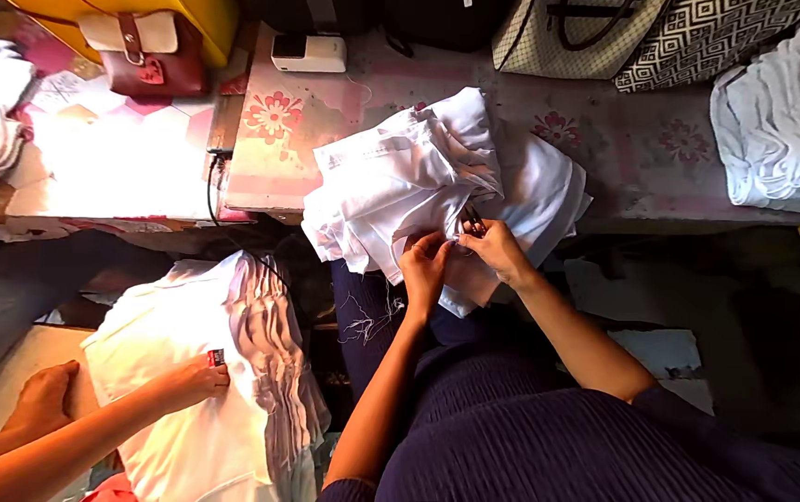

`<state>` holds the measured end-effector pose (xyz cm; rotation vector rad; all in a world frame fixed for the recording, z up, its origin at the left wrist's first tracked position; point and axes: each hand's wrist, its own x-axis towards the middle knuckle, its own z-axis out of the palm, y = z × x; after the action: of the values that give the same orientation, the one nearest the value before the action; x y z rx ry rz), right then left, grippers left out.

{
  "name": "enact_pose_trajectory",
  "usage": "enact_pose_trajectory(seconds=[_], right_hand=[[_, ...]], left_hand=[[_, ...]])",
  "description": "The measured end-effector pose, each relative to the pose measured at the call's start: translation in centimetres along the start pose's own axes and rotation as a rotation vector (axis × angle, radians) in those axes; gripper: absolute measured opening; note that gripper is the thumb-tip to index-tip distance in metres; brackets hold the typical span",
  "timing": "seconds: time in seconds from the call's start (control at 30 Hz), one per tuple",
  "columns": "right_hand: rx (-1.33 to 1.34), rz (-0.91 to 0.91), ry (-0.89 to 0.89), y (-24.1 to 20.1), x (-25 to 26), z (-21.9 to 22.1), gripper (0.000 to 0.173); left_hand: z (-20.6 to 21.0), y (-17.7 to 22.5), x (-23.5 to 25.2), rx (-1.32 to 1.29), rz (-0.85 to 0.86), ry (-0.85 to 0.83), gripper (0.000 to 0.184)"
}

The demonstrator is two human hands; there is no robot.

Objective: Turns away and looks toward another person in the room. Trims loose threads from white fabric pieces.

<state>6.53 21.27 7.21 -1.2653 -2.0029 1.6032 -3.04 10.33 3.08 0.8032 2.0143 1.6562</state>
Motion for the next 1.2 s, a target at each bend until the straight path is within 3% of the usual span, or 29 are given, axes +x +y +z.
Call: enact_pose_trajectory(seconds=[0.13, 0.3, 0.37, 0.43, 0.6, 0.7, 0.77, 0.83, 1.03, 1.2], right_hand=[[-0.124, -0.081, 0.064, 0.3, -0.1, -0.2, 0.012], [-0.214, -0.317, 0.156, 0.4, -1.2, -0.1, 0.011], [-0.124, -0.277, 0.112, 0.6, -1.1, 0.2, 0.014], [0.039, -0.143, 0.055, 0.8, -0.8, 0.6, 0.018], [0.454, 0.018, -0.052, 0.9, -1.0, -0.3, 0.004], [0.515, 0.042, -0.069, 0.8, -1.0, -0.2, 0.003], [0.488, 0.027, -0.064, 0.9, -1.0, 0.1, 0.004], [0.446, 0.009, -0.059, 1.0, -1.0, 0.3, 0.005], [0.294, -0.045, -0.039, 1.3, -0.9, -0.2, 0.014], [-0.071, -0.180, 0.004, 0.8, -1.2, -0.1, 0.021]], left_hand=[[0.9, -1.3, 0.3, 0.074, 0.184, 0.065, 0.007], [-0.8, 0.0, -0.2, -0.047, 0.043, -0.035, 0.011], [-0.6, 0.2, -0.1, -0.098, 0.054, -0.075, 0.020], [-0.2, 0.0, 0.2, -0.081, 0.085, -0.043, 0.013], [-1.0, -0.1, 0.1, -0.313, -0.103, -0.046, 0.004], [-1.1, 0.5, -0.1, -0.396, -0.148, -0.089, 0.018], [-0.7, 0.7, -0.1, -0.355, -0.135, -0.057, 0.020], [-0.5, 0.6, 0.0, -0.352, -0.163, -0.006, 0.011], [-0.9, 0.8, 0.2, -0.629, -0.343, -0.064, 0.009], [-0.5, 1.2, 0.4, -0.596, -0.355, -0.021, 0.005]])
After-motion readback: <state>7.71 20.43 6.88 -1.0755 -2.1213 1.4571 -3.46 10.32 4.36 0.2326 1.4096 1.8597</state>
